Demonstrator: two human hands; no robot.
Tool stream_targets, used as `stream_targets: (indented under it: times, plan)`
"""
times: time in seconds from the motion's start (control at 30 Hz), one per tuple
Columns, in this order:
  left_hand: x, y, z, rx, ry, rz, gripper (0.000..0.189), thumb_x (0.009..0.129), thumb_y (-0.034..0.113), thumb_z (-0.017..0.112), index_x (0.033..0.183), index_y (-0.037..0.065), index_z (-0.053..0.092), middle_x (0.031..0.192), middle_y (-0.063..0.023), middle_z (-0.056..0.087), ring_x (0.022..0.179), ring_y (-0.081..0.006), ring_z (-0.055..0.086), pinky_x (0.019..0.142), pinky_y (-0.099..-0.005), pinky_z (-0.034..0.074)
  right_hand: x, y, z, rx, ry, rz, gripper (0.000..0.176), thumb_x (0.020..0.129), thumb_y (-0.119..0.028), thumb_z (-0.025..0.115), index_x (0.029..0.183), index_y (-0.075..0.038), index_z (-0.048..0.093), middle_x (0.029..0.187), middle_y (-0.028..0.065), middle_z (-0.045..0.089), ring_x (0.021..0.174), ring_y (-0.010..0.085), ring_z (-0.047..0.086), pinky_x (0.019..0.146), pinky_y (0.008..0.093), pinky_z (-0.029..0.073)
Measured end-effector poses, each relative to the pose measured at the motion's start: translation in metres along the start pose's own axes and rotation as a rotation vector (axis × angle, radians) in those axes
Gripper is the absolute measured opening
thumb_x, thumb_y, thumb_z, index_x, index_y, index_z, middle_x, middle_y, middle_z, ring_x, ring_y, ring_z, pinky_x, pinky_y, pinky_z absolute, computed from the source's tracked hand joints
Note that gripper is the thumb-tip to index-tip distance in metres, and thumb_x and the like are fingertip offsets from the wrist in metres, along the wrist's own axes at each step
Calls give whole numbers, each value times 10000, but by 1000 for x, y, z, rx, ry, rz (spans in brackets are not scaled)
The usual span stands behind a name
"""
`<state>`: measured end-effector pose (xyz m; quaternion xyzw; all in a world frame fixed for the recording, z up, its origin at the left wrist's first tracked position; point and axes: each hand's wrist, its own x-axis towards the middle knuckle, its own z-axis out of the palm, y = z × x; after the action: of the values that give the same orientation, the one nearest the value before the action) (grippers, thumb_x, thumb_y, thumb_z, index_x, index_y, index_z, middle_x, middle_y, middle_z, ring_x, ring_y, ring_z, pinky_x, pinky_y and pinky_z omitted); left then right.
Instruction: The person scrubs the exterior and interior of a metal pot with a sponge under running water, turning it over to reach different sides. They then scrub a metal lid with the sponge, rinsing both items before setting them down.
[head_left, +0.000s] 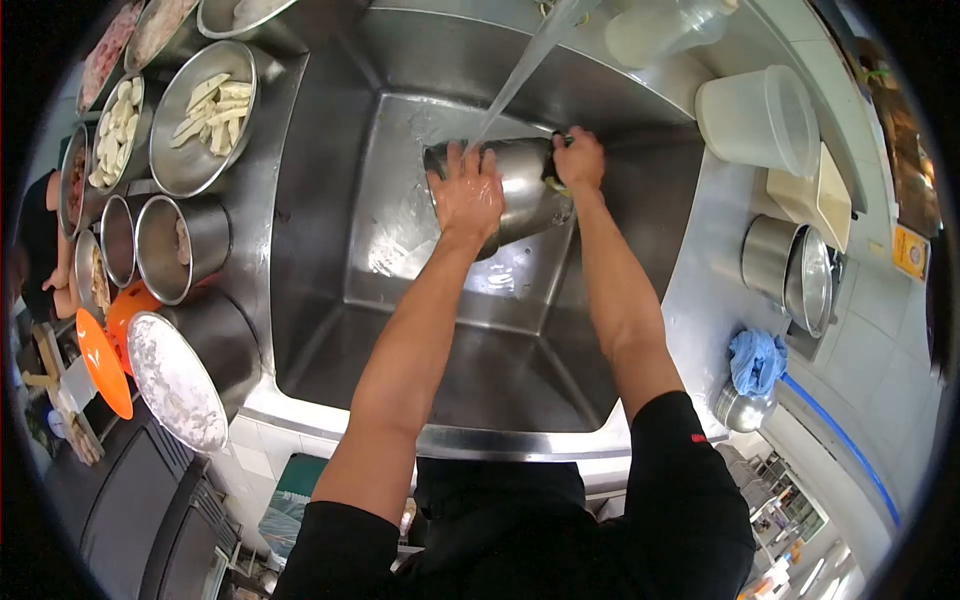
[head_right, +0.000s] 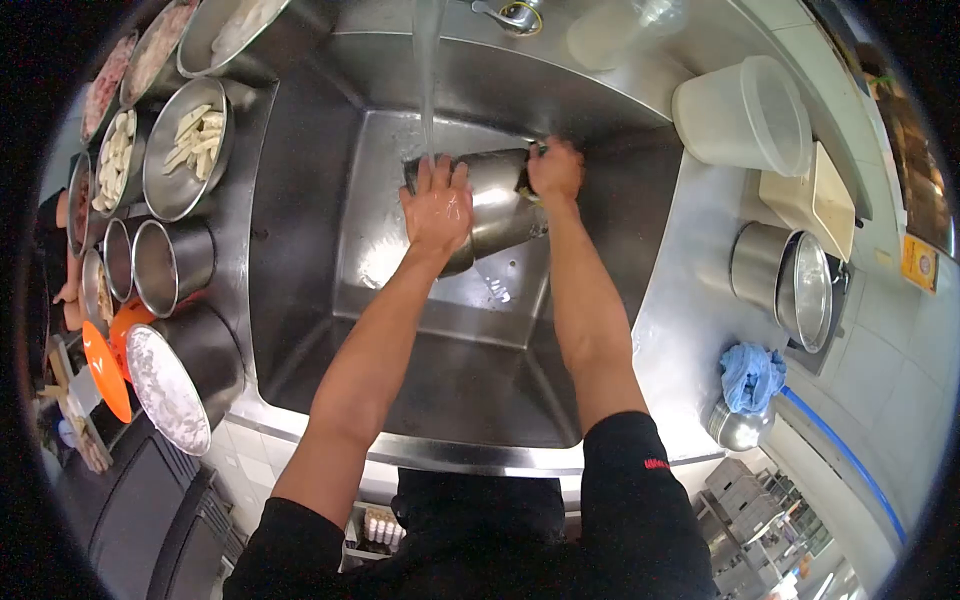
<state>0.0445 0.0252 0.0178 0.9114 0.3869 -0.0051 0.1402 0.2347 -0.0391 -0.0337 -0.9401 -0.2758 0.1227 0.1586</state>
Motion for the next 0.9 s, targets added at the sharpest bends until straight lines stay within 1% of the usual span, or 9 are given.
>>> stream_targets:
  times: [0.07, 0.2, 0.3, 0.37, 0.4, 0.47, 0.57, 0.77, 0.9]
  plan:
    - [4, 2, 0, -23, -11, -32, 362, 925, 283, 459, 1247, 135, 536, 1412, -78, 416, 1331, -301, 340, 967, -608, 335, -32, -20, -1, -110, 34, -277, 314, 839, -319, 619, 1021, -64, 627, 1058, 155, 601, 1069, 356, 518, 871, 498, 424]
    - [61, -16, -10, -146, -188, -124, 346, 923, 251, 445, 1162, 63, 611, 1351, -87, 479, 1286, -322, 389, 977, -539, 364, -110, -42, 14, 188, 325, -353, 232, 844, -218, 641, 966, -28, 591, 1189, 117, 582, 1172, 351, 481, 956, 497, 342]
    - [80, -43, 2, -644, -106, -290, 349, 928, 251, 447, 1138, 18, 599, 1246, -146, 546, 1182, -345, 484, 974, -459, 399, -99, -46, 20, 214, 365, -339, 215, 844, -204, 648, 950, -26, 591, 1245, 100, 568, 1228, 342, 450, 969, 503, 320]
    - [73, -54, 21, -568, 674, -399, 351, 940, 270, 454, 1078, -23, 589, 1067, -234, 611, 1022, -413, 567, 905, -428, 444, -87, -52, 19, 212, 348, -328, 211, 838, -201, 654, 946, -31, 592, 1237, 91, 571, 1223, 331, 452, 964, 502, 323]
    - [65, -53, 21, -558, 675, -393, 351, 940, 270, 454, 1078, -23, 589, 1067, -234, 611, 1022, -413, 567, 905, -428, 444, -83, -57, 18, 200, 339, -321, 208, 832, -198, 660, 942, -35, 593, 1229, 83, 574, 1219, 321, 455, 959, 500, 327]
    - [39, -48, 14, -931, 284, -580, 341, 948, 276, 460, 979, -43, 576, 888, -292, 616, 894, -471, 584, 803, -476, 460, -88, -70, 16, 210, 400, -322, 196, 805, -193, 681, 926, -60, 603, 1133, 91, 581, 1126, 320, 487, 903, 480, 355]
    - [33, -42, 11, -776, 193, -538, 350, 957, 283, 446, 886, -40, 560, 863, -300, 610, 867, -502, 563, 762, -518, 436, -111, -86, 7, 158, 191, -308, 152, 757, -195, 704, 838, -85, 636, 994, 106, 519, 966, 321, 475, 784, 448, 375]
    - [28, -48, 11, -771, 187, -404, 356, 964, 263, 419, 837, -40, 557, 875, -288, 613, 863, -484, 571, 756, -528, 433, -31, -120, 12, -2, 62, -328, 170, 761, -181, 686, 899, -91, 643, 1016, 109, 510, 1004, 321, 466, 795, 463, 375]
    - [52, -55, 3, -712, 131, -483, 363, 966, 261, 407, 869, -45, 574, 893, -292, 615, 877, -480, 577, 768, -526, 444, -87, -100, 17, 238, 265, -369, 181, 757, -143, 679, 924, -84, 637, 1026, 113, 507, 1009, 336, 460, 823, 463, 371]
